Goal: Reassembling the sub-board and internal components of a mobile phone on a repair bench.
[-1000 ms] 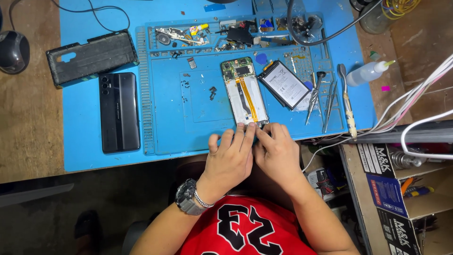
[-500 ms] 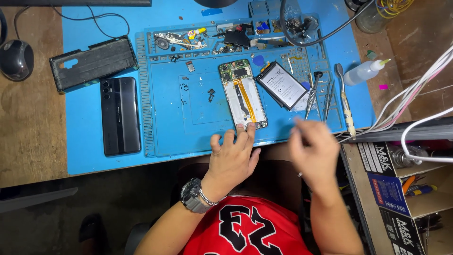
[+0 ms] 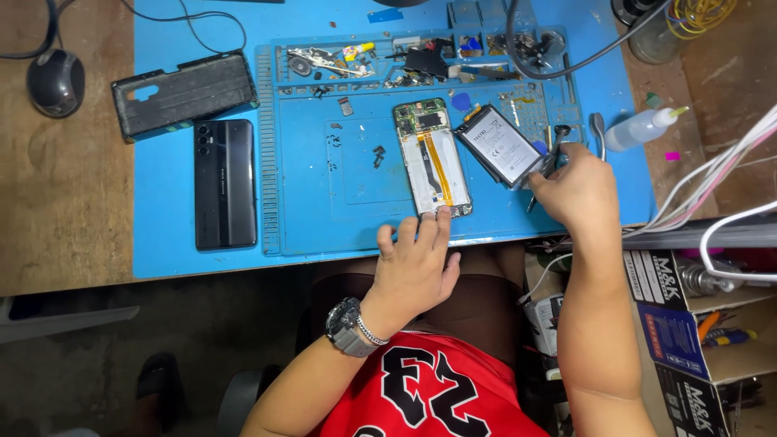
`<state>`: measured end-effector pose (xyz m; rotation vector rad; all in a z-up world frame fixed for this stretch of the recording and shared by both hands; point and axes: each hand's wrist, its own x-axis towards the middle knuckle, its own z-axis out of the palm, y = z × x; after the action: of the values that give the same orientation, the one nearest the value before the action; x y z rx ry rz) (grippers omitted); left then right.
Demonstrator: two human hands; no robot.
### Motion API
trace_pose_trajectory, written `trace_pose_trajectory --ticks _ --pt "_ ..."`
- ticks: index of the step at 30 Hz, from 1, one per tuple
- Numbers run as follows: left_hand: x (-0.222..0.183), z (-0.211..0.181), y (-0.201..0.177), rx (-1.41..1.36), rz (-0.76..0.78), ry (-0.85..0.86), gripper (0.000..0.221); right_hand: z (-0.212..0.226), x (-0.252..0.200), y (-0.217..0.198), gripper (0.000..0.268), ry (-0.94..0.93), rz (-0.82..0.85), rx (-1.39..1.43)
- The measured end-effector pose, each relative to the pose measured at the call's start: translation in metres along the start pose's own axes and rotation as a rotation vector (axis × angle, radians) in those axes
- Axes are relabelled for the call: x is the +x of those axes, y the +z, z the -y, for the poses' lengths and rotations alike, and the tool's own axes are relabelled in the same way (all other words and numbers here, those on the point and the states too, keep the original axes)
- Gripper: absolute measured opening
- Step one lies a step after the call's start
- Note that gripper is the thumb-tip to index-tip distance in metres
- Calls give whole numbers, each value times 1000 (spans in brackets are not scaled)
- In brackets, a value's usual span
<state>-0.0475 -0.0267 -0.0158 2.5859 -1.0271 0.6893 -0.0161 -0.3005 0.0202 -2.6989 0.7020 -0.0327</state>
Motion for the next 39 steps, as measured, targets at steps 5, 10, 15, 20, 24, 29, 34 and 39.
trace_pose_trajectory --ticks 5,10,15,20,24,29,34,39 --pt "13 -1 -18 49 71 -76 49 28 -1 -23 93 141 155 69" --pt "31 -6 -10 -52 16 -169 31 66 -9 -54 103 220 312 69" --pt "42 -13 9 13 -58 -241 43 67 1 -56 100 231 377 59" --pt "43 -12 15 -24 -194 -261 39 62 6 -53 89 279 410 126" --pt "40 1 9 -18 -250 -266 36 54 3 -48 86 276 388 149" --pt "30 16 -9 -46 -231 -246 40 28 -12 -38 76 35 119 436" --pt "13 16 -20 -84 -196 -181 39 48 -41 -24 68 -230 90 921" --pt "2 12 -12 -68 -179 -176 50 64 -44 37 75 -529 252 1198"
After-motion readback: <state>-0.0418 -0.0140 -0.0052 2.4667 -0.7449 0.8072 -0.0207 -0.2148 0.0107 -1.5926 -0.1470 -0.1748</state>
